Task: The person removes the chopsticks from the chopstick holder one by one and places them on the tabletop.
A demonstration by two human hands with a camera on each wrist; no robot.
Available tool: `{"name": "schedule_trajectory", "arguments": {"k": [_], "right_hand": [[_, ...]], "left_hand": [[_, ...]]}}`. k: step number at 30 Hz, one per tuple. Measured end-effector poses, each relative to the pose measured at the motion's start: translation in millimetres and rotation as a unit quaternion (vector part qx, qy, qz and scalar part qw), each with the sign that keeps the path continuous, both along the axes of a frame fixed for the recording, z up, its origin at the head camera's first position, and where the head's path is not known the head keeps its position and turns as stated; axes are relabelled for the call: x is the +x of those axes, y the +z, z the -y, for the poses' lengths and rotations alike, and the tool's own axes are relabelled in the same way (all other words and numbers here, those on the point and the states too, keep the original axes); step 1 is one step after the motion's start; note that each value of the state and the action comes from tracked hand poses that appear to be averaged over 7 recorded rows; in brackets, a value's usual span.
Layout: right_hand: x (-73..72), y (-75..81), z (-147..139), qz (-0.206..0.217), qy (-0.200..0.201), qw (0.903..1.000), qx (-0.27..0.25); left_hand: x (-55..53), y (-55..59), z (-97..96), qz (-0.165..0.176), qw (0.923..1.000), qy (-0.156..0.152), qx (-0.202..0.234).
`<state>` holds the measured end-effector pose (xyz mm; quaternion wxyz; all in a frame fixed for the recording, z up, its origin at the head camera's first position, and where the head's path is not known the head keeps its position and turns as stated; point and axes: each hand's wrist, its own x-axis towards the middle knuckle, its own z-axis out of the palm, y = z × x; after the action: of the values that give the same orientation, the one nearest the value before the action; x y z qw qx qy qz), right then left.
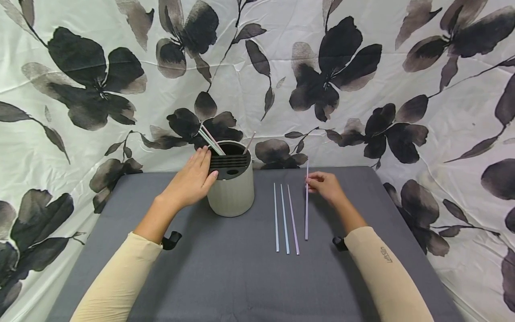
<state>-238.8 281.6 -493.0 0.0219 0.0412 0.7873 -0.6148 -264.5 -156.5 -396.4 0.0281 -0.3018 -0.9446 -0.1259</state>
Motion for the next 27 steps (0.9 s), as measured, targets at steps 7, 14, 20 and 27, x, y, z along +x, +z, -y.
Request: {"name": "schedule_trajectory", "arguments": {"k": [7, 14, 20, 27], "right_hand": [[10.6, -18.8, 6.3, 0.035, 0.003, 0.9992, -0.022], [15.2, -33.5, 11.4, 0.075, -0.016, 0.9969, -0.018], [14.6, -39.8, 16.5, 0.085, -0.021, 0.9962, -0.003], [13.8, -39.8, 23.3, 0.108, -0.033, 0.9927, 0.043]], "left_hand": [[0.7, -0.6, 1.0, -0.008, 1.0, -0.002, 0.003], [0.5, -1.5, 1.2, -0.008, 1.0, -0.001, 0.004], [1.5, -1.6, 1.1, -0.007, 1.0, 0.002, -0.001], [3.5, -1.1, 0.4, -0.007, 1.0, 0.0, 0.0]]}}
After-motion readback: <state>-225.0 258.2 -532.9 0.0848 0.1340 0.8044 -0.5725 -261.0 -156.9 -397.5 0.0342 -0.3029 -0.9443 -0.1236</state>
